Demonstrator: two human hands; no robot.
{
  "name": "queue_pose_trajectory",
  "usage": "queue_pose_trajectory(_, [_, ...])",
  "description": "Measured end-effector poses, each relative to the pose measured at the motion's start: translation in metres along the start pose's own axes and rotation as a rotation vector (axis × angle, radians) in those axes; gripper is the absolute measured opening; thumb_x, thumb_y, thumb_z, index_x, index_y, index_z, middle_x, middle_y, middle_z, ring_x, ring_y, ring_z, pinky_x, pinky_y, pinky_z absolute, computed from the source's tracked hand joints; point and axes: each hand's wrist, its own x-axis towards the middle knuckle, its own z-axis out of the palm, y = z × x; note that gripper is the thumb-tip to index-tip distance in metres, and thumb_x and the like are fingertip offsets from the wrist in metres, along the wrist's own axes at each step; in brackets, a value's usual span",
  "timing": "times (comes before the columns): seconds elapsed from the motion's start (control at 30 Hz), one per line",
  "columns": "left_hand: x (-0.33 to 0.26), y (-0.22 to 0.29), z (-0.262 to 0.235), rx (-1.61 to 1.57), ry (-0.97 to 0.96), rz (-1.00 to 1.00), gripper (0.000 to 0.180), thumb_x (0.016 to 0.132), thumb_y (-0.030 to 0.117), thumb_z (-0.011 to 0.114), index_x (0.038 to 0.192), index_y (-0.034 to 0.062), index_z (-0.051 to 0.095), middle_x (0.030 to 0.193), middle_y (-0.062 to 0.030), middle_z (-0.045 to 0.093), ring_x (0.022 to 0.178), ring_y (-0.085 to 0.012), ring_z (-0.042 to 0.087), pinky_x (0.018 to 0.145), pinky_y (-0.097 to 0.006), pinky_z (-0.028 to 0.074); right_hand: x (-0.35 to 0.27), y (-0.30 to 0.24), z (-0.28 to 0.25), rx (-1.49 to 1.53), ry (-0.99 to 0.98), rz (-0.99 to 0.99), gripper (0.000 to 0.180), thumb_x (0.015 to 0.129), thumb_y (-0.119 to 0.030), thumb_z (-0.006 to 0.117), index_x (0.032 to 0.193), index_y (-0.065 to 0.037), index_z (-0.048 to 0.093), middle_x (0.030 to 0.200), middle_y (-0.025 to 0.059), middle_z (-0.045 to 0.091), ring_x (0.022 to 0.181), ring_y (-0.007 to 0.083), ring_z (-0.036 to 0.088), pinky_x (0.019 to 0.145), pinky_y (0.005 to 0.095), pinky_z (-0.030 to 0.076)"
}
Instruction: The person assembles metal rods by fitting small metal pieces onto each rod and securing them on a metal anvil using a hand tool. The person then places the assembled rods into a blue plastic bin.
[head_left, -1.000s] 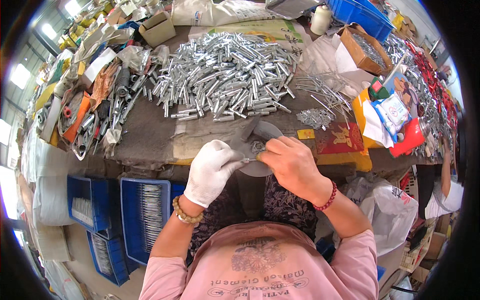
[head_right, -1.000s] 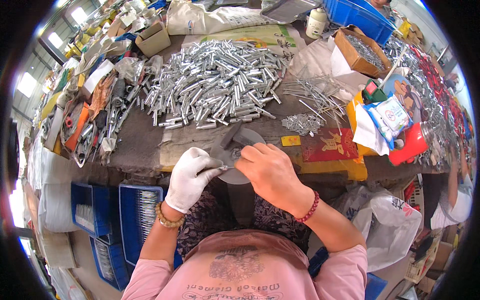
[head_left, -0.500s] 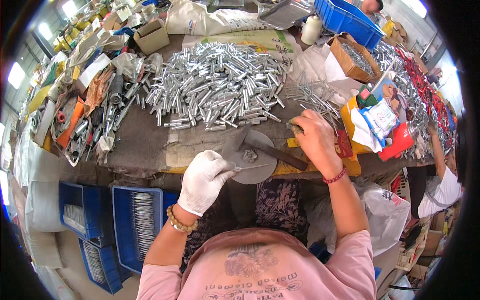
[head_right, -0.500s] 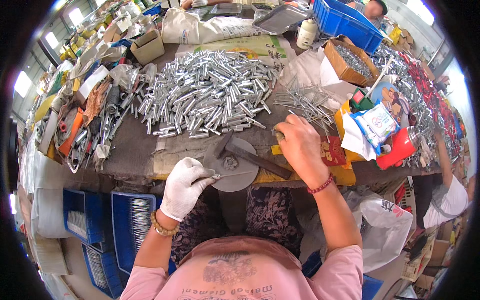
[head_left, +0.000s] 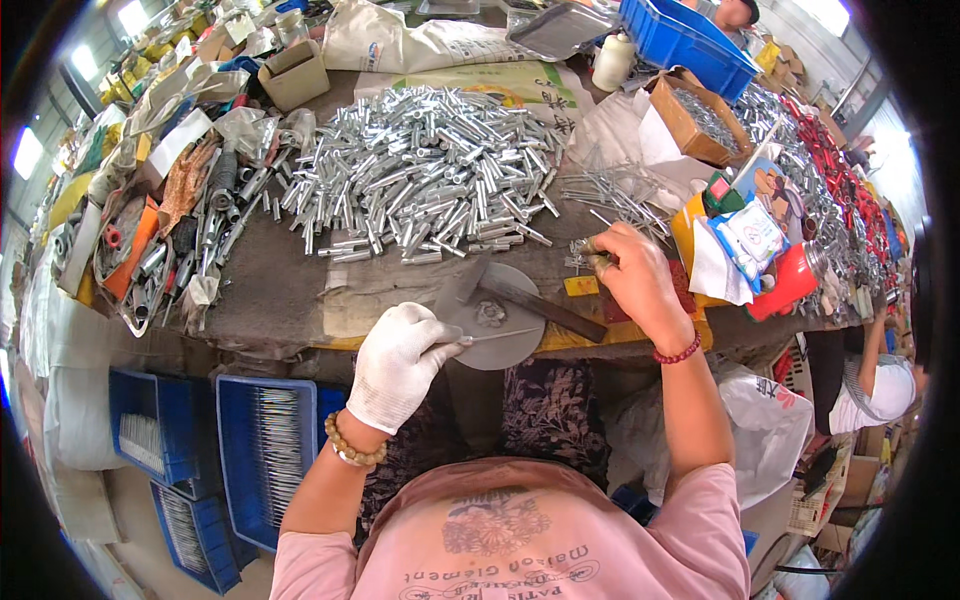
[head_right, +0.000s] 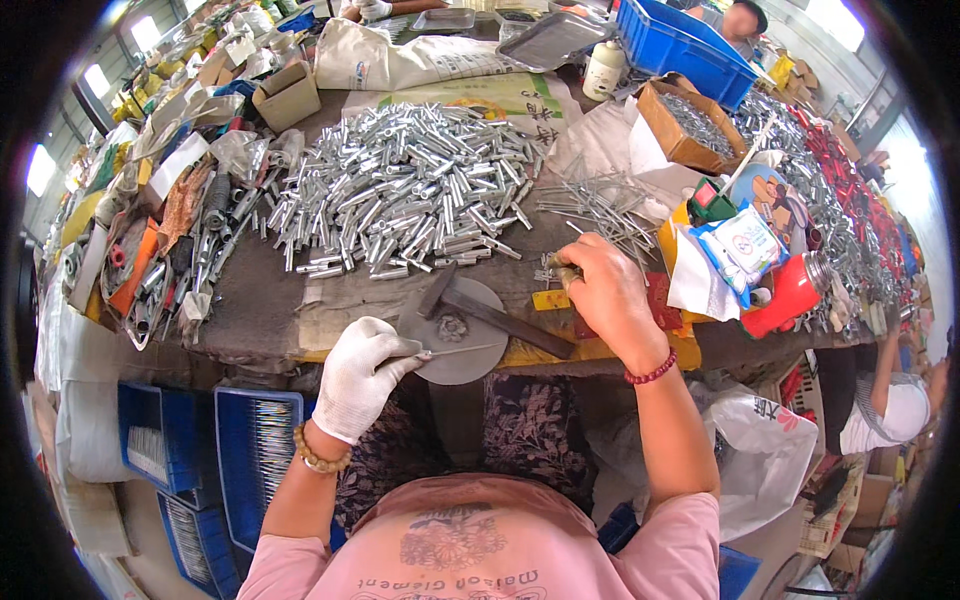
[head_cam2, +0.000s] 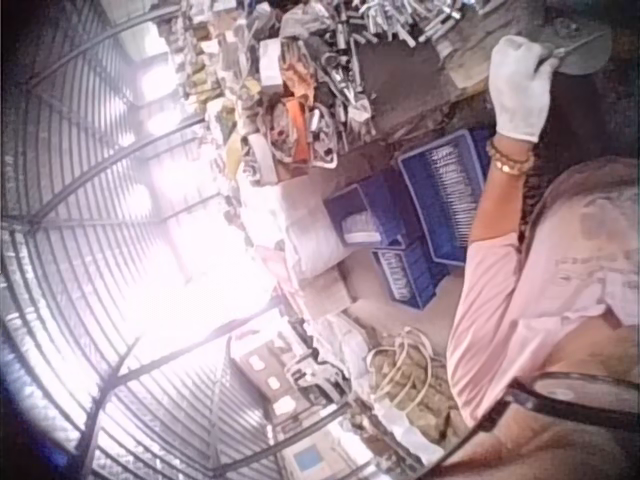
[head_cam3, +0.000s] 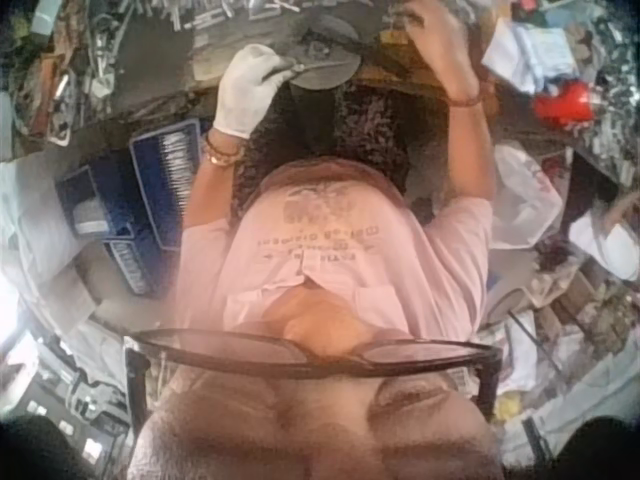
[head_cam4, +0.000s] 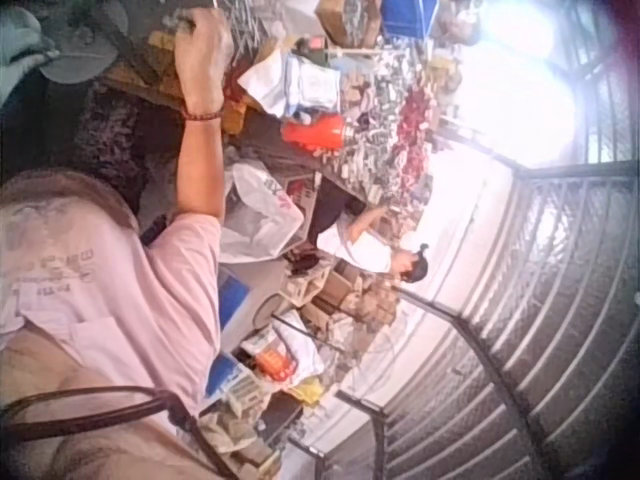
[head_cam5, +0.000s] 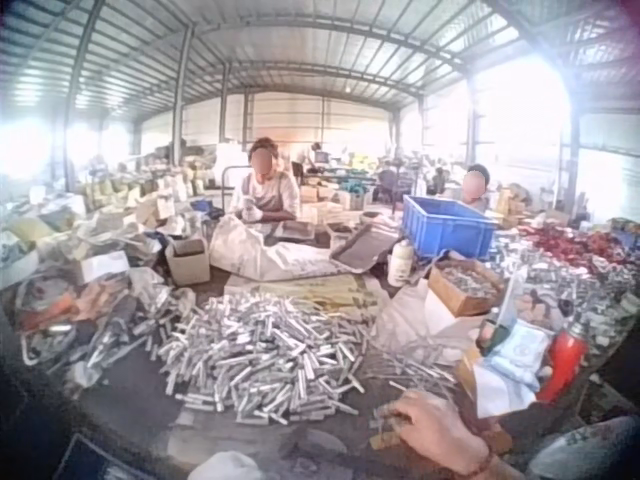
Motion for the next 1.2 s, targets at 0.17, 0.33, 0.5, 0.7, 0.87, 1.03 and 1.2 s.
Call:
queue_pose_trajectory(0.17, [0.0, 0.002, 0.0, 0.003, 0.006, -0.003, 0.012, 0.082, 0.014, 0.086, 0.092, 0.0117, 0.08, 0.09, -0.0076, 0.067, 0.09, -0.0298, 0.066, 0.082, -0.042, 0.054, -0.007, 0.001, 0.002, -0.132, 0.011, -0.093, 0.019, 0.081, 0.001, 0.074, 0.099, -0.004, 0.076, 0.1, 0.0127, 0.067, 0.101, 0.036, 0.069, 0.086, 0.0461, 0.056])
queue_pose_trajectory(0.33, [-0.001, 0.003, -0.002, 0.003, 0.005, 0.006, 0.013, 0.082, 0.01, 0.086, 0.093, 0.0087, 0.08, 0.09, -0.0085, 0.067, 0.091, -0.0294, 0.066, 0.082, -0.041, 0.053, -0.013, -0.005, -0.002, -0.2, -0.054, -0.112, 0.02, 0.079, -0.001, 0.076, 0.098, -0.004, 0.076, 0.104, 0.0105, 0.068, 0.106, 0.0339, 0.069, 0.09, 0.0457, 0.056])
queue_pose_trajectory(0.5, [0.0, 0.005, -0.004, -0.003, -0.006, 0.007, 0.015, 0.081, 0.005, 0.085, 0.095, 0.0061, 0.08, 0.091, -0.0091, 0.066, 0.091, -0.0293, 0.066, 0.083, -0.04, 0.053, -0.012, -0.007, 0.003, -0.24, -0.074, -0.1, 0.024, 0.076, -0.002, 0.079, 0.099, -0.004, 0.076, 0.106, 0.0106, 0.068, 0.107, 0.0337, 0.069, 0.09, 0.0458, 0.057])
queue_pose_trajectory(0.7, [0.002, 0.002, -0.003, 0.011, -0.012, 0.023, 0.015, 0.081, 0.006, 0.085, 0.095, 0.0067, 0.08, 0.091, -0.0088, 0.066, 0.092, -0.0297, 0.066, 0.084, -0.041, 0.053, -0.01, -0.002, 0.006, -0.176, -0.011, -0.107, 0.018, 0.078, -0.003, 0.078, 0.095, -0.003, 0.075, 0.105, 0.012, 0.068, 0.102, 0.0362, 0.069, 0.088, 0.0468, 0.056])
queue_pose_trajectory(0.87, [0.001, 0.003, -0.003, 0.009, -0.015, 0.01, 0.016, 0.081, 0.006, 0.086, 0.096, 0.0069, 0.08, 0.092, -0.0087, 0.066, 0.092, -0.0291, 0.066, 0.083, -0.04, 0.053, -0.01, 0.005, 0.0, -0.073, -0.073, -0.038, 0.016, 0.081, -0.005, 0.077, 0.097, -0.003, 0.074, 0.099, 0.0131, 0.067, 0.1, 0.0372, 0.069, 0.085, 0.0461, 0.055])
queue_pose_trajectory(1.03, [-0.001, 0.005, -0.004, 0.009, -0.02, 0.011, 0.015, 0.081, 0.006, 0.086, 0.095, 0.0068, 0.08, 0.091, -0.0089, 0.066, 0.091, -0.029, 0.066, 0.082, -0.04, 0.054, -0.013, -0.002, 0.006, -0.158, -0.003, -0.061, 0.015, 0.084, -0.006, 0.077, 0.098, -0.003, 0.075, 0.099, 0.0135, 0.068, 0.098, 0.0374, 0.069, 0.084, 0.046, 0.055])
queue_pose_trajectory(1.2, [-0.004, 0.004, -0.002, 0.01, -0.017, 0.008, 0.015, 0.081, 0.006, 0.086, 0.095, 0.0066, 0.08, 0.091, -0.009, 0.066, 0.091, -0.0294, 0.066, 0.083, -0.04, 0.053, -0.015, 0.0, 0.003, -0.041, 0.018, 0.017, 0.016, 0.084, -0.005, 0.078, 0.1, -0.004, 0.076, 0.101, 0.0129, 0.07, 0.098, 0.0371, 0.07, 0.084, 0.0452, 0.056])
